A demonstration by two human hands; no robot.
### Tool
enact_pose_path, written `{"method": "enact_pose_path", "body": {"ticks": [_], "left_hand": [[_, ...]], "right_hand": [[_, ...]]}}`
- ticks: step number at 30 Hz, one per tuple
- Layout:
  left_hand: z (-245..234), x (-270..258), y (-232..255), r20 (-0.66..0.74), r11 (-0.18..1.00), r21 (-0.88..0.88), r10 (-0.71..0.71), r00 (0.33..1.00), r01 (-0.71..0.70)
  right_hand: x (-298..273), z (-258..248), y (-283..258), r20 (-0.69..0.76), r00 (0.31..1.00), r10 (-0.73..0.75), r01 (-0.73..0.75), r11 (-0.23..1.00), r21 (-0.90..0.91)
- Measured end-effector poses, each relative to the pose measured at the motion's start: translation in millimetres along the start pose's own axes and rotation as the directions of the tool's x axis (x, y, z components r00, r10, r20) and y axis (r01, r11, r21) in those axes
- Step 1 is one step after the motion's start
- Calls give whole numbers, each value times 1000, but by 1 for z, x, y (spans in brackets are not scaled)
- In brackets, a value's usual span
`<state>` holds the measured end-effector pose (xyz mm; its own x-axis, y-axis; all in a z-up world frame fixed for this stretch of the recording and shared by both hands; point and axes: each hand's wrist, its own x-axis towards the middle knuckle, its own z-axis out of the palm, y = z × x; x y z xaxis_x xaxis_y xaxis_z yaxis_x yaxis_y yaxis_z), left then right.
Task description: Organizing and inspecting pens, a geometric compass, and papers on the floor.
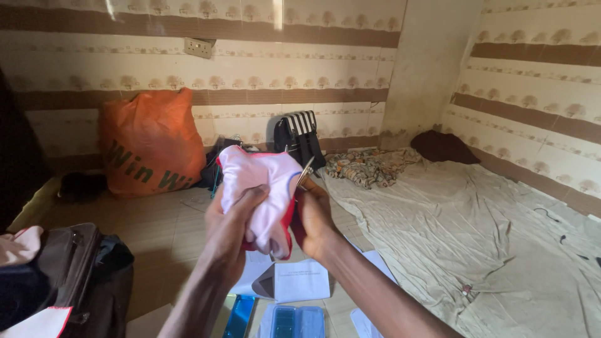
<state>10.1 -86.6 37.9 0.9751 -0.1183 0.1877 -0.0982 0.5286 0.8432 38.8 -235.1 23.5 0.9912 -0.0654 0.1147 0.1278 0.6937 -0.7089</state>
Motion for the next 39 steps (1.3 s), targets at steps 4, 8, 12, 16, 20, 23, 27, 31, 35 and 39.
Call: {"method": "enact_pose_path", "body": {"ticks": [4, 8, 12, 16, 20, 23, 27, 31, 35, 39], "left_hand": [[-12, 10, 13, -156, 981, 171, 123, 980, -95], [-29, 8, 40, -249, 851, 498, 324, 913, -166], [-28, -3, 59, 116, 538, 644, 635, 764, -545], [-2, -27, 63, 376, 380, 721, 487, 788, -579], [10, -48, 70, 476, -61, 864, 425, 770, -500], [-1, -46, 70, 462, -103, 877, 448, 766, -469], [-12, -42, 63, 383, -76, 913, 499, 777, -401], [-25, -35, 56, 173, 87, 954, 619, 766, -286], [-31, -26, 61, 19, 251, 942, 620, 784, -222], [-28, -29, 58, 5, 294, 920, 655, 756, -260]], "right_hand": [[-4, 4, -8, -3, 988, -158, 149, 938, -313], [-13, 3, -21, 30, 981, -193, 184, 861, -474], [-1, -10, -24, 69, 989, -128, 146, 893, -425], [6, -15, -22, 131, 991, -37, 71, 961, -266], [6, -20, -25, 232, 973, 18, 44, 965, -259], [-8, -8, -34, 324, 945, 47, 47, 960, -277], [-9, -7, -32, 307, 951, 39, 48, 962, -269], [-9, -8, -37, 174, 982, -75, 118, 961, -250], [-15, 2, -37, 80, 980, -181, 194, 954, -230], [-19, 11, -31, 53, 975, -216, 223, 943, -248]]}}
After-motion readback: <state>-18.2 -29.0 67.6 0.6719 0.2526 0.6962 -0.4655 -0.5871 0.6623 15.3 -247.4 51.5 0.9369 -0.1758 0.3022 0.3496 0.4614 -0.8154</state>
